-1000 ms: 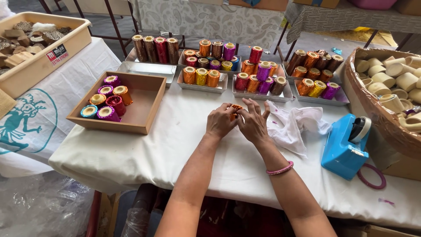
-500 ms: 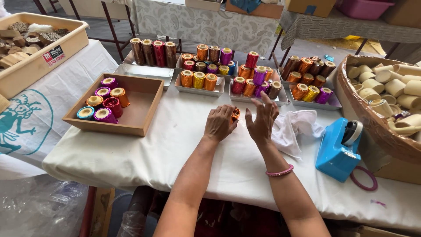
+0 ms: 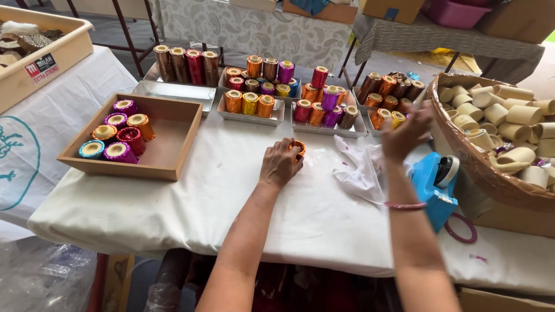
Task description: Wrapping small cylindrical items in decorative foil and securing them with tape.
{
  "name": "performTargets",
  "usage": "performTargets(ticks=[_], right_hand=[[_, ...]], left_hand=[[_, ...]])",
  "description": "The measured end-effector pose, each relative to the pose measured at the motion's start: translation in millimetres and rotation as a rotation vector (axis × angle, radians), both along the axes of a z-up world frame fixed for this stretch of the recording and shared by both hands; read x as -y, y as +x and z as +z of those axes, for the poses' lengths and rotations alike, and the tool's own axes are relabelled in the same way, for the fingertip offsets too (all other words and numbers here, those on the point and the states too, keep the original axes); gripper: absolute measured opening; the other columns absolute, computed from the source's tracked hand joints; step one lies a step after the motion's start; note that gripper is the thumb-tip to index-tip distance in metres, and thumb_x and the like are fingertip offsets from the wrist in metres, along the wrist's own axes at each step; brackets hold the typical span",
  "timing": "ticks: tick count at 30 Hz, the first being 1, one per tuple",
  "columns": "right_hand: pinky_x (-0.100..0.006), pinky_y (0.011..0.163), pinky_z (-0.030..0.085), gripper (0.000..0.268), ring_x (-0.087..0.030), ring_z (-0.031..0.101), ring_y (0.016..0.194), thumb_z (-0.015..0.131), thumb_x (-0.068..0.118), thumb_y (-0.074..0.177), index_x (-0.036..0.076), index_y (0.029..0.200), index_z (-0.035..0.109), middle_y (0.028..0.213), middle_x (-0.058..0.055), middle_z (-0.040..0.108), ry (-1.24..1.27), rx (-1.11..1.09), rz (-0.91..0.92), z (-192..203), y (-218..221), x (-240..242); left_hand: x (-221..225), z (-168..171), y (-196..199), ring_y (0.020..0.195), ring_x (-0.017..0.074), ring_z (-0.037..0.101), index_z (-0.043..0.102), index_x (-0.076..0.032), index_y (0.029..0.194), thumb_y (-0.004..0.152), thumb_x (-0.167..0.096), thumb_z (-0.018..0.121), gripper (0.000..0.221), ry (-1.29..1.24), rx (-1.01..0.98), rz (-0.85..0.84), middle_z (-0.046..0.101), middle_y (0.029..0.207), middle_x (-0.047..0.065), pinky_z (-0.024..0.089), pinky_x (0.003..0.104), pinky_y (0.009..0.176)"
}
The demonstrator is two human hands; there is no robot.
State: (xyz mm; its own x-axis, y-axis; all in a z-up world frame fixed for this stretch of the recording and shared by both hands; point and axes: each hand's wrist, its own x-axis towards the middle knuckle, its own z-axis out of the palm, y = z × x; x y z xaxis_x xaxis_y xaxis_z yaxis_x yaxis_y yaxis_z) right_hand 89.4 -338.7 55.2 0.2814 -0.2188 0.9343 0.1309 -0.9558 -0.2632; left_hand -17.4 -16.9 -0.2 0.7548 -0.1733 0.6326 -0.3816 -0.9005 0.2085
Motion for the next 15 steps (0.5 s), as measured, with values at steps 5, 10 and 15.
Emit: performTargets(ticks=[5, 10, 15], right_hand=[[-0.061, 0.108, 0.037, 0.033, -0.034, 0.049, 0.138, 0.073, 0.013, 0.090, 0.014, 0.123, 0.066, 0.147, -0.017, 0.051, -0.026, -0.283, -0.097, 43.2, 4.3, 137.2], [-0.048, 0.108, 0.053, 0.006, -0.034, 0.064, 0.127, 0.070, 0.013, 0.104, 0.010, 0.109, 0.069, 0.134, -0.018, 0.064, -0.040, -0.408, -0.020, -2.1, 16.0, 250.1], [-0.054, 0.090, 0.051, 0.018, -0.044, 0.063, 0.111, 0.073, 0.019, 0.099, 0.006, 0.110, 0.075, 0.128, -0.028, 0.064, 0.131, -0.616, -0.207, 31.1, 3.8, 212.3]], left_hand=[[0.0, 4.2, -5.9, 0.111, 0.0264, 0.063, 0.067, -0.007, 0.122, 0.084, -0.031, 0.082, 0.047, -0.014, -0.013, -0.005, 0.057, 0.127, 0.011, 0.056, 0.041, 0.093], [0.8, 8.1, -7.5, 0.112, 0.0265, 0.062, 0.068, -0.014, 0.129, 0.081, -0.028, 0.083, 0.052, -0.015, 0.040, -0.018, 0.057, 0.126, 0.011, 0.057, 0.040, 0.093], [0.8, 15.4, -19.1, 0.115, 0.0232, 0.061, 0.072, -0.021, 0.123, 0.082, -0.027, 0.083, 0.044, -0.044, 0.028, -0.006, 0.057, 0.128, 0.005, 0.057, 0.040, 0.095]])
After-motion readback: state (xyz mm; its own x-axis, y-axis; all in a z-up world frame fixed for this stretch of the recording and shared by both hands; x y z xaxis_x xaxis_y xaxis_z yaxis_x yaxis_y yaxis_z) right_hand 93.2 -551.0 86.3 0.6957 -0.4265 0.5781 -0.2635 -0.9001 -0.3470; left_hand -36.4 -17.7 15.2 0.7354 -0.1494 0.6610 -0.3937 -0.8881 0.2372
